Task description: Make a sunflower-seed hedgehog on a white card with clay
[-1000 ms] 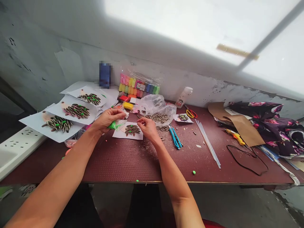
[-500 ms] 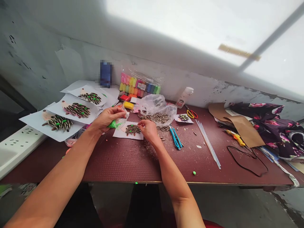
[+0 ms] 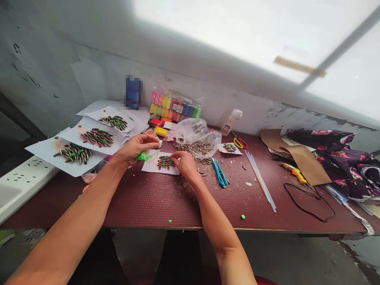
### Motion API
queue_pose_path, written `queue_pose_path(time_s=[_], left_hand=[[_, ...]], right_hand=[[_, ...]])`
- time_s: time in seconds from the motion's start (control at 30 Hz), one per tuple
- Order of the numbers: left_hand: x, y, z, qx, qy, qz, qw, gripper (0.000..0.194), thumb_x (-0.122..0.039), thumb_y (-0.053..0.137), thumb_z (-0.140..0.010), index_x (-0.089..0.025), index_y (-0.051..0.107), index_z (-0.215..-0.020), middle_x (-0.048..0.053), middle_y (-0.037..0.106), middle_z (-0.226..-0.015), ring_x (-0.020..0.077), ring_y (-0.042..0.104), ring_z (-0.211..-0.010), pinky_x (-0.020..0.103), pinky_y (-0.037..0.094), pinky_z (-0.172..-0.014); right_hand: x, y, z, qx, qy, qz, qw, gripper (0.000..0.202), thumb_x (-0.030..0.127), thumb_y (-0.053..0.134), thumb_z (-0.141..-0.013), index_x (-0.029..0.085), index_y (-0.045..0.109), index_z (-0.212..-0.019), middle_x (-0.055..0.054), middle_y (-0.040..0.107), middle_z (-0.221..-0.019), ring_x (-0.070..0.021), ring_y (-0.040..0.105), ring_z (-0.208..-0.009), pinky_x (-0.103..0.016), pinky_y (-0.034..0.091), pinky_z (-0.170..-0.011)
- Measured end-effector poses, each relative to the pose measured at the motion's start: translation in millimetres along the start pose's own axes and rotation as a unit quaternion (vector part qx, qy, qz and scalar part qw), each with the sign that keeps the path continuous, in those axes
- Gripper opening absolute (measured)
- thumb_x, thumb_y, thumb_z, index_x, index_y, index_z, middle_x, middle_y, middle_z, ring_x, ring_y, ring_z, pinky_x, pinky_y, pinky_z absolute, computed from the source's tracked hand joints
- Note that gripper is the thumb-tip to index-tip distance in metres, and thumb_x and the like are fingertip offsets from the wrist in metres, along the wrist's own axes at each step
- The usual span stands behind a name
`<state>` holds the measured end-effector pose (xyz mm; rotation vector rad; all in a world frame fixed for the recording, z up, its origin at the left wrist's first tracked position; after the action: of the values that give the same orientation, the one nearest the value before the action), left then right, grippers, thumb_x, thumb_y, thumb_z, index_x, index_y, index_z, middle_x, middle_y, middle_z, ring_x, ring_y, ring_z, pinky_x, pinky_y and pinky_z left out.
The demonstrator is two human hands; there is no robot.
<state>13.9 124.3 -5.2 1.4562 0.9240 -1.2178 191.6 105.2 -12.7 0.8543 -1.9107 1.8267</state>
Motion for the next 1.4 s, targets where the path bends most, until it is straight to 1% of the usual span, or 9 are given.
queue_pose_path(time_s=[0.13,0.43,0.67,0.97,1.03,1.13,1.4], left_hand=[[-0.5,1.1,1.0,0.000,-0.004,0.013,1.000,0.023,-0.028,0.086,-0.062,-0.018,0.072,-0.076,0.004,0.074,-0.079,0.0144,0.067,-0.071,0.029,0.055,-0.068],[-1.1,1.7,1.2,0.005,-0.004,0.007,1.000,0.026,-0.030,0.088,-0.061,-0.017,0.073,-0.078,0.005,0.074,-0.079,0.0171,0.069,-0.075,0.032,0.057,-0.073],[3.3,0.9,-0.7,0.021,-0.009,0.005,1.000,0.028,-0.032,0.088,-0.065,-0.016,0.074,-0.084,0.004,0.075,-0.083,0.0159,0.069,-0.077,0.030,0.057,-0.074],[7.6,0.7,-2.3,0.028,-0.016,0.006,0.999,0.029,-0.032,0.089,-0.064,-0.017,0.074,-0.084,0.004,0.075,-0.082,0.0149,0.069,-0.075,0.028,0.057,-0.072],[8.0,0.5,-2.5,0.029,-0.016,0.002,0.999,0.028,-0.032,0.088,-0.065,-0.017,0.074,-0.084,0.004,0.075,-0.082,0.0152,0.069,-0.076,0.029,0.057,-0.072],[8.2,0.6,-3.1,0.032,-0.014,-0.003,0.999,0.027,-0.032,0.087,-0.067,-0.017,0.074,-0.085,0.004,0.075,-0.083,0.0155,0.069,-0.076,0.030,0.057,-0.073],[8.3,2.1,-3.6,0.036,-0.012,-0.001,0.999,0.028,-0.032,0.087,-0.066,-0.017,0.074,-0.085,0.004,0.075,-0.083,0.0159,0.069,-0.076,0.030,0.057,-0.071]], right_hand=[[0.8,-3.3,0.2,-0.009,0.001,0.006,1.000,0.018,0.019,0.067,-0.082,0.022,0.081,-0.092,-0.004,0.077,-0.084,-0.0182,0.066,-0.076,-0.029,0.046,-0.076],[0.6,-1.5,0.8,-0.010,-0.004,0.000,1.000,0.019,0.016,0.066,-0.081,0.022,0.080,-0.092,-0.002,0.077,-0.083,-0.0173,0.065,-0.077,-0.028,0.046,-0.076],[1.9,-4.7,2.1,-0.024,0.004,0.003,1.000,0.015,0.018,0.068,-0.082,0.022,0.078,-0.092,-0.001,0.075,-0.085,-0.0159,0.064,-0.078,-0.026,0.045,-0.075],[6.3,-3.8,3.0,-0.029,0.006,0.018,0.999,0.004,0.020,0.070,-0.082,0.020,0.074,-0.082,0.000,0.072,-0.080,-0.0138,0.060,-0.073,-0.025,0.040,-0.069],[7.2,-2.8,3.2,-0.021,0.005,0.020,1.000,0.006,0.021,0.069,-0.083,0.020,0.075,-0.080,-0.001,0.073,-0.080,-0.0140,0.060,-0.073,-0.025,0.040,-0.070],[7.9,-2.8,3.8,-0.014,0.008,0.031,0.999,0.009,0.022,0.068,-0.084,0.020,0.077,-0.082,-0.002,0.074,-0.081,-0.0147,0.061,-0.074,-0.025,0.040,-0.071],[8.8,-5.1,4.5,-0.017,0.012,0.033,0.999,0.018,0.025,0.063,-0.088,0.019,0.080,-0.085,-0.003,0.074,-0.079,-0.0155,0.061,-0.073,-0.025,0.040,-0.071]])
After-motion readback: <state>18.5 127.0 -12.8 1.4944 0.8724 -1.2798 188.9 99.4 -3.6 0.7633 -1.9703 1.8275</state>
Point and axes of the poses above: each hand's wrist, its own z-axis away from the middle knuckle, its own y-axis out of the palm, x = y × z, the point moved 10 cm from there along -z, towards the middle knuckle
